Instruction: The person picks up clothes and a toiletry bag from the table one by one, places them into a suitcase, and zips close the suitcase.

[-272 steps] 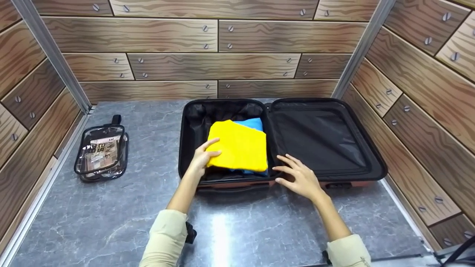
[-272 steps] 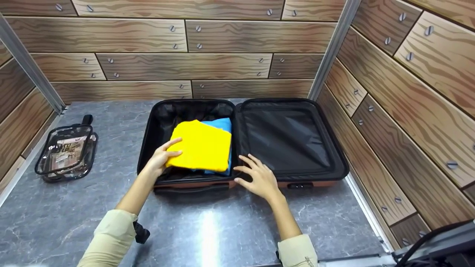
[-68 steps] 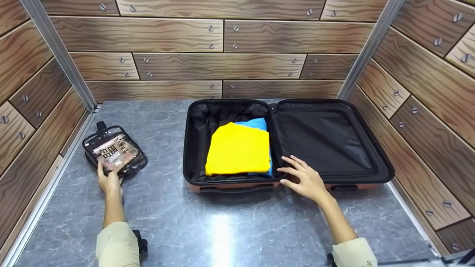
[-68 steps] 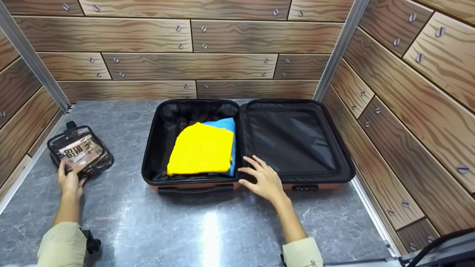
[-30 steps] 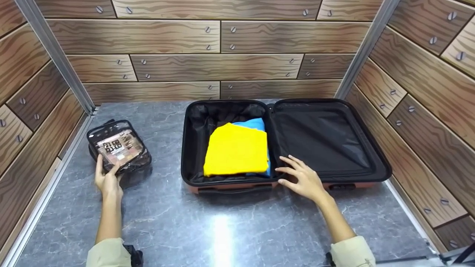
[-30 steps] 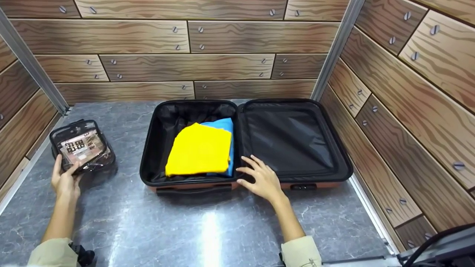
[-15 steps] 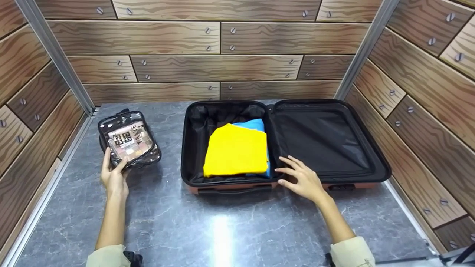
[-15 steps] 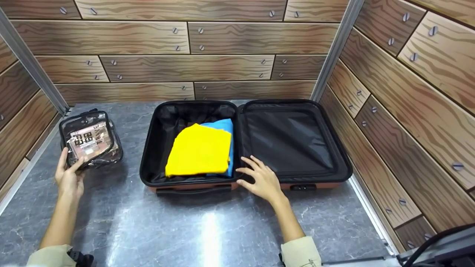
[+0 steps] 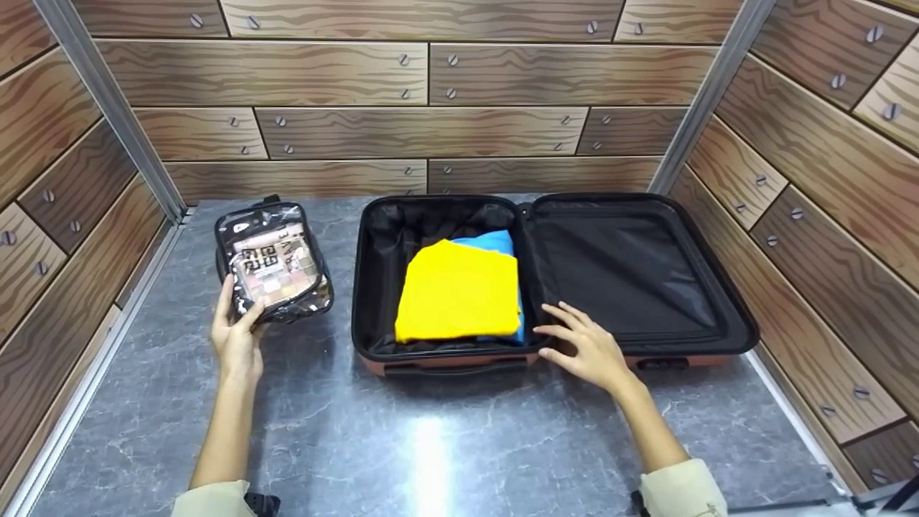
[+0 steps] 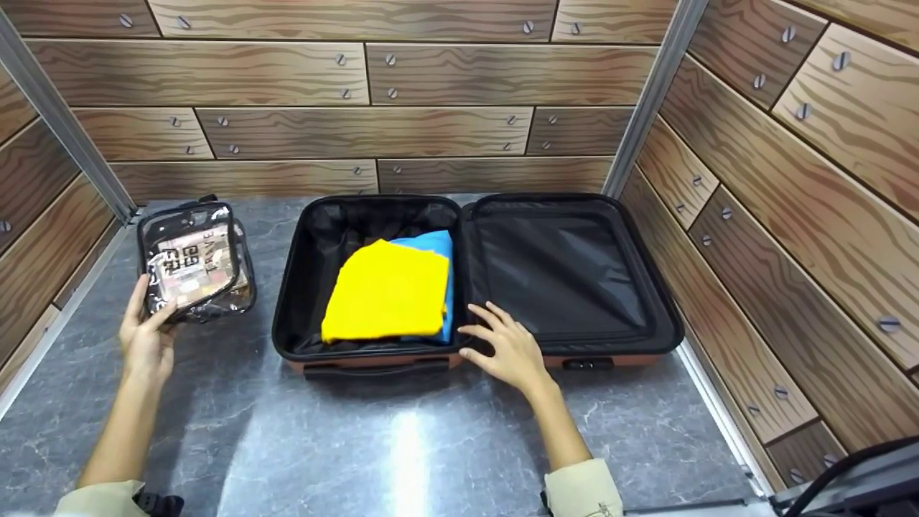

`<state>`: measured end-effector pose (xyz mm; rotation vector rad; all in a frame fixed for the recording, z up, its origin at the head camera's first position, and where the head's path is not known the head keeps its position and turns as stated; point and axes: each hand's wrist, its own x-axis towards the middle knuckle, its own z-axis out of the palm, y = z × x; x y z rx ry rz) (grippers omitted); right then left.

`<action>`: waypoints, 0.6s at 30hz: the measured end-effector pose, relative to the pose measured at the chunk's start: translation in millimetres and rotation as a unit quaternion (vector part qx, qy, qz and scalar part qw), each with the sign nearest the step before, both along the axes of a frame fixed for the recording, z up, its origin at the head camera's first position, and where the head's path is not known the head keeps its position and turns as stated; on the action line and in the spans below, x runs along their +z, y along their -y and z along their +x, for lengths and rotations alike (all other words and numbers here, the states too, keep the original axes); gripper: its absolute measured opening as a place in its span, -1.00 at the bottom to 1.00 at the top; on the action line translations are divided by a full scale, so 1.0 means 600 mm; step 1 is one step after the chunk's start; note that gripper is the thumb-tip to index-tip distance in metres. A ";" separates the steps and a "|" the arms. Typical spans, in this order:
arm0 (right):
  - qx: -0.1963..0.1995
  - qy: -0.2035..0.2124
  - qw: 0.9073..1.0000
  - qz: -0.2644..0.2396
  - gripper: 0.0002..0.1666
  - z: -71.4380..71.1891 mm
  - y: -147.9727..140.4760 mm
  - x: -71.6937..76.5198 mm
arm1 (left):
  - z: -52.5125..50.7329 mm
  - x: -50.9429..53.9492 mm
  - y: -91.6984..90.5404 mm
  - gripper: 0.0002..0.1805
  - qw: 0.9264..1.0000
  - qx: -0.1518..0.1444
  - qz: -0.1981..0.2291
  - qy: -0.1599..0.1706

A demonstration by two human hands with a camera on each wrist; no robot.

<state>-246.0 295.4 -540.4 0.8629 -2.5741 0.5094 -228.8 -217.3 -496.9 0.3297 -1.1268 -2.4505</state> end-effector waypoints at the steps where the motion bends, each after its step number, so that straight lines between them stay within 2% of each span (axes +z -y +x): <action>1: 0.000 -0.002 1.000 0.001 -0.58 0.000 0.000 -0.001 | 0.000 0.001 -0.003 -0.24 1.000 -0.003 -0.002 -0.002; 18: -0.003 0.008 1.000 0.002 -0.58 0.002 0.000 0.001 | 0.001 0.015 -0.052 -0.25 0.998 -0.065 -0.001 -0.020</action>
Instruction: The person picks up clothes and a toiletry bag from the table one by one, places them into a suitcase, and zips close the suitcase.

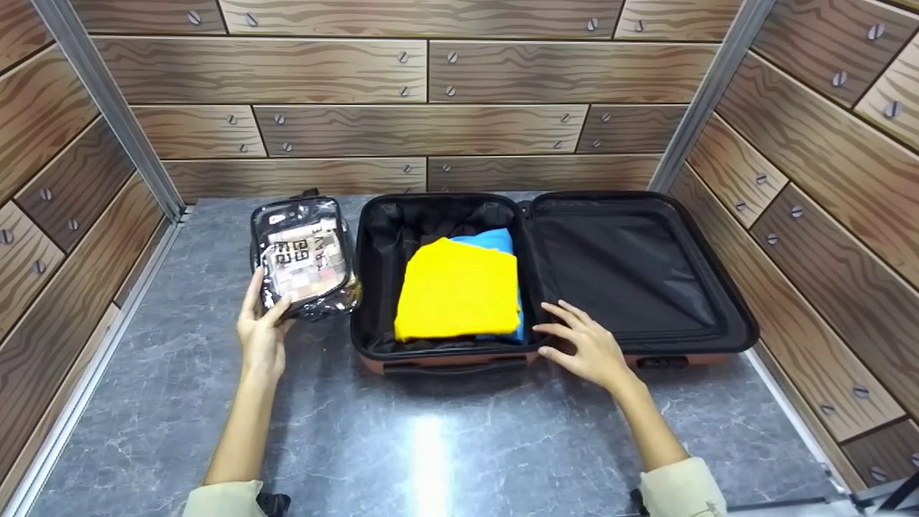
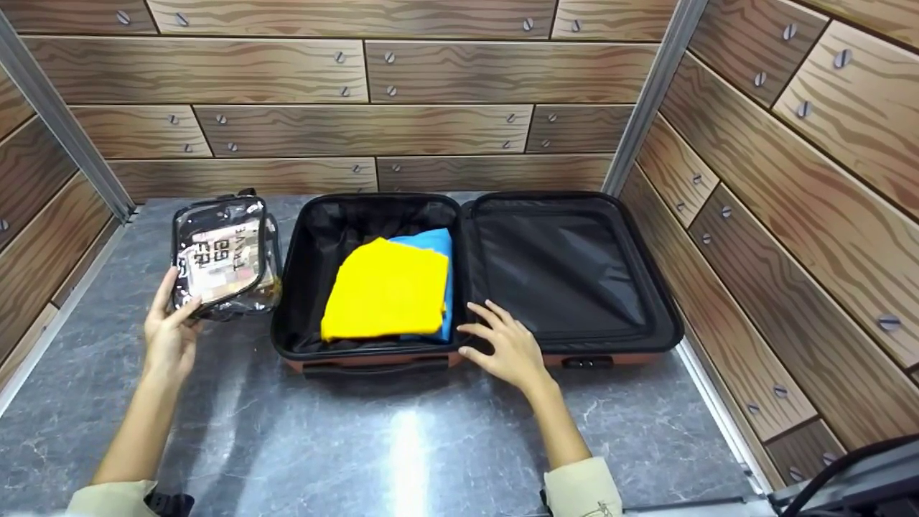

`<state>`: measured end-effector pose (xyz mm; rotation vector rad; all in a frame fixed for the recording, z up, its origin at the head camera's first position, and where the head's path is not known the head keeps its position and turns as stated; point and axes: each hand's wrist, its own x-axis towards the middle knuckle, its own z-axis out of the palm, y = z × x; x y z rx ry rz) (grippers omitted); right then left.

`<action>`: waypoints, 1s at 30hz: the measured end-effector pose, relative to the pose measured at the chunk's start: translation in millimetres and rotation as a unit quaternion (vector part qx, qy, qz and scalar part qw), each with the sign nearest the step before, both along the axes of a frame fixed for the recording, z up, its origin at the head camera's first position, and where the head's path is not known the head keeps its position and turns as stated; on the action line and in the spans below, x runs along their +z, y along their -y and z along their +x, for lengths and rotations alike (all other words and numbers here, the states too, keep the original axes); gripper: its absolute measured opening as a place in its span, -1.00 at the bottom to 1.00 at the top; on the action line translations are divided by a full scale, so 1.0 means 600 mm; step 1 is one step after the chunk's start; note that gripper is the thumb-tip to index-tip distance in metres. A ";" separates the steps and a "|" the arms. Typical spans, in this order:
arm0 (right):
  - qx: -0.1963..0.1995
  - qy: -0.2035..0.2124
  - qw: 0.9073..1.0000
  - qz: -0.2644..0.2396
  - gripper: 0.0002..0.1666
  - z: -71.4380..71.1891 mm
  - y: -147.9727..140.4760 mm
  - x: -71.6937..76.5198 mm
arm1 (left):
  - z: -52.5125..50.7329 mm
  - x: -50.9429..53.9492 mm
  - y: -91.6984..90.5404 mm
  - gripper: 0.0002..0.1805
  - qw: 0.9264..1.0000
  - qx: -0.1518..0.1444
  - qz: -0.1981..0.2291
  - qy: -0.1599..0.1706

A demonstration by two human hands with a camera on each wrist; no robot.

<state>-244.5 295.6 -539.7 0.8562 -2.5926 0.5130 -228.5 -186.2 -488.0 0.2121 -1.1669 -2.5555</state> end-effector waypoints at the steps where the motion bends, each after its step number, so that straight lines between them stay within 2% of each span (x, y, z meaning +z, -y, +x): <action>1: 0.000 0.000 1.000 0.000 -0.58 0.000 0.000 0.000 | 0.000 0.000 -0.002 -0.25 1.000 -0.004 0.000 -0.001; 8: -0.002 -0.001 1.000 0.000 -0.58 -0.001 0.000 0.001 | -0.003 0.004 -0.020 -0.25 1.000 -0.022 -0.016 0.000; 19: -0.004 0.001 1.000 0.001 -0.57 -0.001 -0.001 0.000 | -0.010 0.005 -0.055 -0.27 0.999 -0.042 -0.002 -0.022; 30: -0.004 -0.001 1.000 0.006 -0.57 -0.001 -0.001 0.002 | -0.017 0.002 -0.085 -0.28 0.998 -0.055 -0.006 -0.017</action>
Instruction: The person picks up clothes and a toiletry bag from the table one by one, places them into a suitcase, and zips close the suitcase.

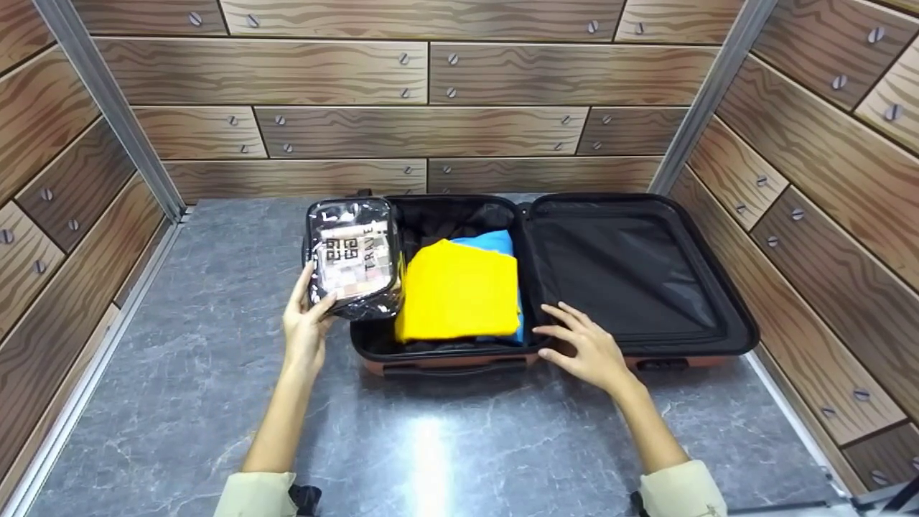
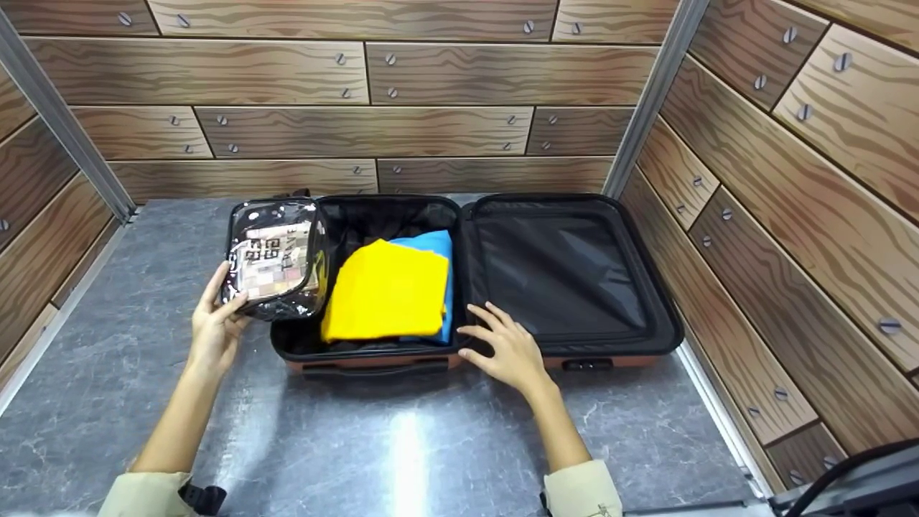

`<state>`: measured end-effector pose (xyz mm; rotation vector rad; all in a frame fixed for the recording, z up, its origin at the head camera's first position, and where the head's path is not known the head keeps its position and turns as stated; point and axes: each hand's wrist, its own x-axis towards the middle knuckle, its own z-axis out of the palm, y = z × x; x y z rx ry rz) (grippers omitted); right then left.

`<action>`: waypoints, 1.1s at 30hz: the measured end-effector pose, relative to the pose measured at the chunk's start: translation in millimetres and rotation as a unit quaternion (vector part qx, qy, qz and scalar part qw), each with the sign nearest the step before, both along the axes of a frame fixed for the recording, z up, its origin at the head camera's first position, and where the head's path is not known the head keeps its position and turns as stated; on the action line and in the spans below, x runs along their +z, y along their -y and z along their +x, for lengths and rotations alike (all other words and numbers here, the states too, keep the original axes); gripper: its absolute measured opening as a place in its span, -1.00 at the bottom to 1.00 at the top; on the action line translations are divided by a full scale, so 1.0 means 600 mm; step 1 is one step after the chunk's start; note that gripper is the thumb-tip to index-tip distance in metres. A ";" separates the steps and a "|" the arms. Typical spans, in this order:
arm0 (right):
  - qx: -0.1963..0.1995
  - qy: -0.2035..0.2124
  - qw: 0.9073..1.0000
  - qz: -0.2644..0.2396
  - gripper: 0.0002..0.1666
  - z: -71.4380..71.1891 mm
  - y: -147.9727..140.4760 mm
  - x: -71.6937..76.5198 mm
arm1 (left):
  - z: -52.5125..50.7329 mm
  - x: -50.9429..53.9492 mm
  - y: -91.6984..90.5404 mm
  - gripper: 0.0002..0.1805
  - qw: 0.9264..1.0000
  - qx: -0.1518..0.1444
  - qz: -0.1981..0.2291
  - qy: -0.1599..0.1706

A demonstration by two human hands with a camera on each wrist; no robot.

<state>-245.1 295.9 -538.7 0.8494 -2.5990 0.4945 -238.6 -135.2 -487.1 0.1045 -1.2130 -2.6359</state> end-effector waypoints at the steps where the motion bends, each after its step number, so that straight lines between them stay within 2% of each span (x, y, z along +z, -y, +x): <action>1: 0.000 0.000 1.000 0.000 -0.57 0.000 0.000 0.000 | -0.001 -0.001 -0.003 -0.28 1.000 0.000 0.000 0.002; 7: 0.000 0.001 1.000 0.001 -0.58 0.001 -0.001 0.000 | -0.003 -0.003 -0.017 -0.28 1.000 0.000 0.000 0.003; 21: 0.003 -0.001 1.000 -0.002 -0.57 0.001 -0.003 -0.002 | -0.009 0.000 -0.055 -0.28 1.000 -0.024 -0.004 -0.007; 33: 0.003 0.001 1.000 -0.008 -0.58 0.001 0.000 -0.001 | -0.025 -0.006 -0.091 -0.31 0.999 -0.045 -0.014 -0.016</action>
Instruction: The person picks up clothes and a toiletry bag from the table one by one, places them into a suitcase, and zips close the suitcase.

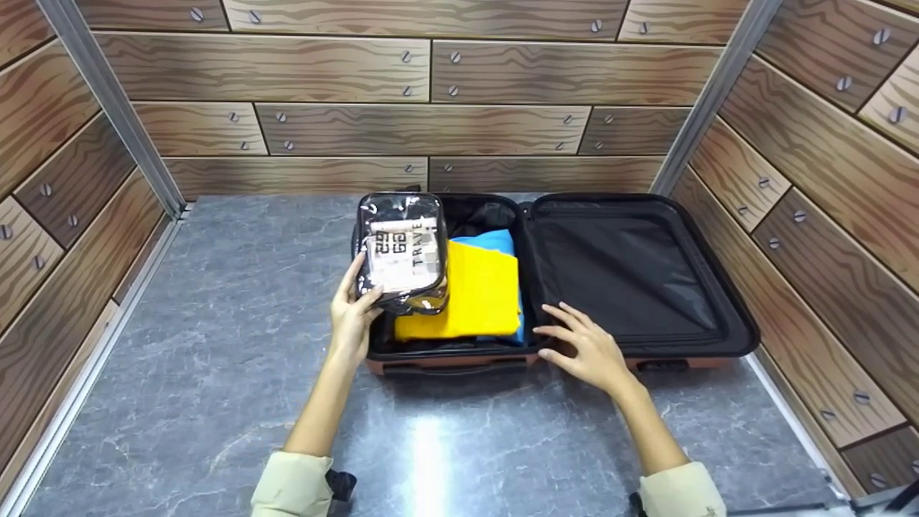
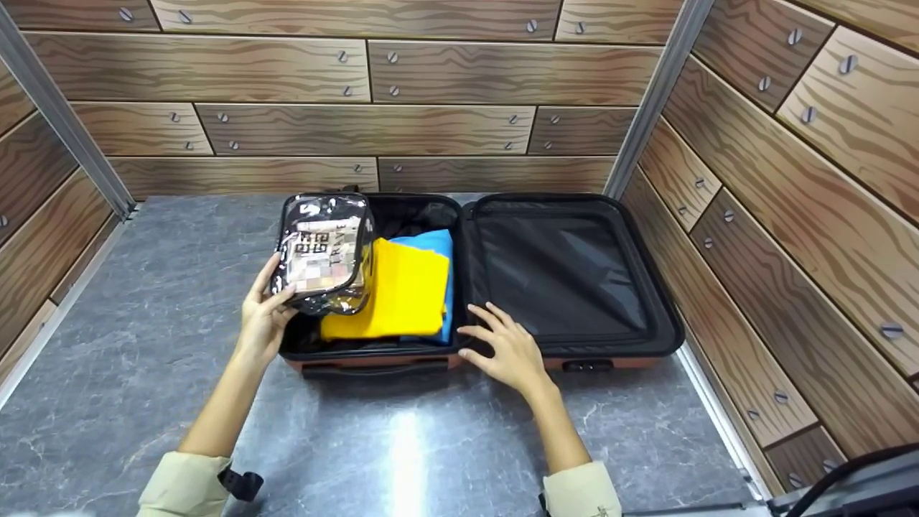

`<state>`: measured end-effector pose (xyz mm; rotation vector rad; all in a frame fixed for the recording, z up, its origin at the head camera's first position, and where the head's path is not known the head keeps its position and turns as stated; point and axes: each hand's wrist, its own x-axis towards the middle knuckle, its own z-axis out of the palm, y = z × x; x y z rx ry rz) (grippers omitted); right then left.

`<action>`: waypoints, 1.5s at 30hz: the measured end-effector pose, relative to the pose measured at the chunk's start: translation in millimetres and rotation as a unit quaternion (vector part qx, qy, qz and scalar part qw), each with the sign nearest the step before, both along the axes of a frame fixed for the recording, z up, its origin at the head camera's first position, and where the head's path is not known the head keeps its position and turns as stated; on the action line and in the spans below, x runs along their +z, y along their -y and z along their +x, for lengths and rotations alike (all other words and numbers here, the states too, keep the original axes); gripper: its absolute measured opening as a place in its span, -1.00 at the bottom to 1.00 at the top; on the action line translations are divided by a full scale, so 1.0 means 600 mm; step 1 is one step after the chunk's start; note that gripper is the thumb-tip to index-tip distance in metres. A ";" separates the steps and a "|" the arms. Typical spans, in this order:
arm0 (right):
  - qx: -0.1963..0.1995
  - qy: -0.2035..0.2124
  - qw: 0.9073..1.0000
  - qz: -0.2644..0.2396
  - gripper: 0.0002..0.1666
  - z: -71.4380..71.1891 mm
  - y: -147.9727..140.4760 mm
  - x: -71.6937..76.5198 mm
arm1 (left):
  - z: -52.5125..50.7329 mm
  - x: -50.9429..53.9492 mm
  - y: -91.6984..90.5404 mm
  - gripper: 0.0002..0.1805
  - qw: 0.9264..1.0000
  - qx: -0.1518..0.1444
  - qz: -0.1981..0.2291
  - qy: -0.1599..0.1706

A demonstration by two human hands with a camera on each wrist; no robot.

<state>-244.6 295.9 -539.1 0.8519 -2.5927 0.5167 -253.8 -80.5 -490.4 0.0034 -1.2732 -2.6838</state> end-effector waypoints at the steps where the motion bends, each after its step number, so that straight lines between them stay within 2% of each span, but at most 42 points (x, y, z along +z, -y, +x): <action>1: 0.000 -0.001 1.000 0.001 -0.57 0.000 0.000 -0.001 | -0.001 0.000 -0.003 -0.31 1.000 0.000 0.001 -0.001; 11: 0.000 -0.004 1.000 -0.001 -0.58 0.000 -0.001 -0.002 | -0.008 -0.005 -0.036 -0.31 1.000 -0.014 -0.004 -0.008; 21: 0.002 -0.004 1.000 0.002 -0.57 0.002 -0.002 -0.007 | -0.019 -0.022 -0.064 -0.33 1.000 -0.024 -0.014 0.000; 28: -0.004 0.006 1.000 0.007 -0.57 0.003 -0.003 -0.006 | -0.030 -0.026 -0.084 -0.33 0.999 -0.034 -0.009 0.001; 36: -0.005 0.010 1.000 0.006 -0.57 0.001 0.001 -0.005 | -0.051 -0.033 -0.098 -0.33 0.999 -0.031 -0.008 0.006; 41: -0.002 0.009 1.000 0.008 -0.57 0.001 0.001 -0.005 | -0.061 -0.039 -0.101 -0.33 0.999 -0.026 -0.038 0.019; 45: 0.001 -0.001 1.000 0.002 -0.58 -0.002 0.000 -0.001 | -0.067 -0.042 -0.102 -0.34 0.996 -0.034 -0.074 0.039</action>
